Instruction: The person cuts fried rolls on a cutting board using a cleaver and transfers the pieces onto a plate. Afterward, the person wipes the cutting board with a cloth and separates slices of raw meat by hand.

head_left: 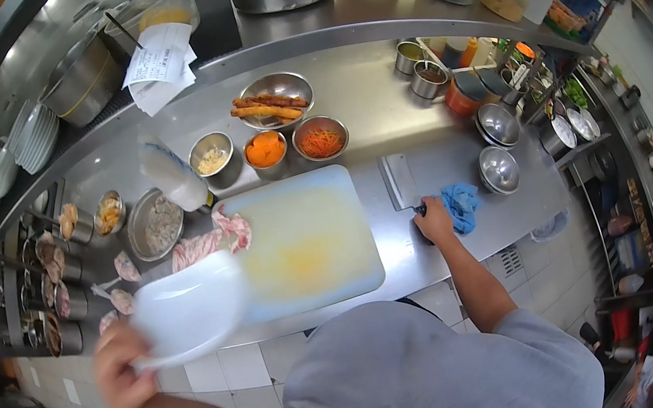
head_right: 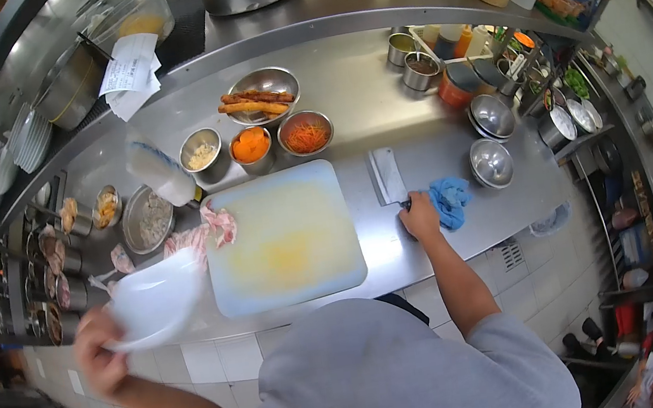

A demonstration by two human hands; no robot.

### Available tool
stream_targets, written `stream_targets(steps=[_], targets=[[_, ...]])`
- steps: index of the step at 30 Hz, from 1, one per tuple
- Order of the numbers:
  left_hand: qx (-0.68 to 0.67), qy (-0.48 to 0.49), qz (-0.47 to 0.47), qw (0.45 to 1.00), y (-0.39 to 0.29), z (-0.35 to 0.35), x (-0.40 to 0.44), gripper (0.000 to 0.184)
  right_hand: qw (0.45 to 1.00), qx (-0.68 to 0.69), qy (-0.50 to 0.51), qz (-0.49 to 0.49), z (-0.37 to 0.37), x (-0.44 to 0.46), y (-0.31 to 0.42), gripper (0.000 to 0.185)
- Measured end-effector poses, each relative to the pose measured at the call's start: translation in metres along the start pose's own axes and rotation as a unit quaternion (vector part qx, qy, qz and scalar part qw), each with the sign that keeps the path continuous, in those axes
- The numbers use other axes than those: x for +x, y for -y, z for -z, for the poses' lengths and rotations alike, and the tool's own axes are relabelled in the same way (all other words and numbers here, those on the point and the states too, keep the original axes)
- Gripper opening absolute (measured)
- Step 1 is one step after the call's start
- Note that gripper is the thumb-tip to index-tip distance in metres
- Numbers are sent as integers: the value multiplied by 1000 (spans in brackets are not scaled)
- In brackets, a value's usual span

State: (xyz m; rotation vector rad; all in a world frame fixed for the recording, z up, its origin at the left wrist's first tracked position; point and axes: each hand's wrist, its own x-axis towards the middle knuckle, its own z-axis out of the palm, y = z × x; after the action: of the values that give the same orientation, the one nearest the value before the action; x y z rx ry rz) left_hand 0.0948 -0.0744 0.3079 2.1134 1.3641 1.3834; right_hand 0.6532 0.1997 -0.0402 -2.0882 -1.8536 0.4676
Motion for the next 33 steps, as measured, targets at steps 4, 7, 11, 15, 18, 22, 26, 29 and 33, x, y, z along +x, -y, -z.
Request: stream_targets(steps=[4,7,11,15,18,22,26,29,33], targets=[[-83,260,32,961,20,-210,86,20,1000,-6,4,8,12,56,-35,50],[-85,294,-7,952,48,-365,96,13,1000,21,-12,20,18,91,-62,52],[-26,281,-76,956,107,-488,77,11,998,38,15,42,23,115,-91,52],[41,266,-106,957,142,-510,73,13,996,66,21,53,32,112,-87,61],[88,260,-91,957,156,-498,75,15,993,82,-35,79,15,108,-92,66],[176,287,-64,940,168,-500,53,22,984,90,-92,120,30,109,-59,63],[78,164,7,983,142,-470,39,44,968,178,-38,170,55,143,29,50],[69,92,70,991,156,-433,21,41,917,248,-54,309,49,177,123,41],[182,-90,198,959,195,-368,-18,39,887,247,0,390,36,212,247,38]])
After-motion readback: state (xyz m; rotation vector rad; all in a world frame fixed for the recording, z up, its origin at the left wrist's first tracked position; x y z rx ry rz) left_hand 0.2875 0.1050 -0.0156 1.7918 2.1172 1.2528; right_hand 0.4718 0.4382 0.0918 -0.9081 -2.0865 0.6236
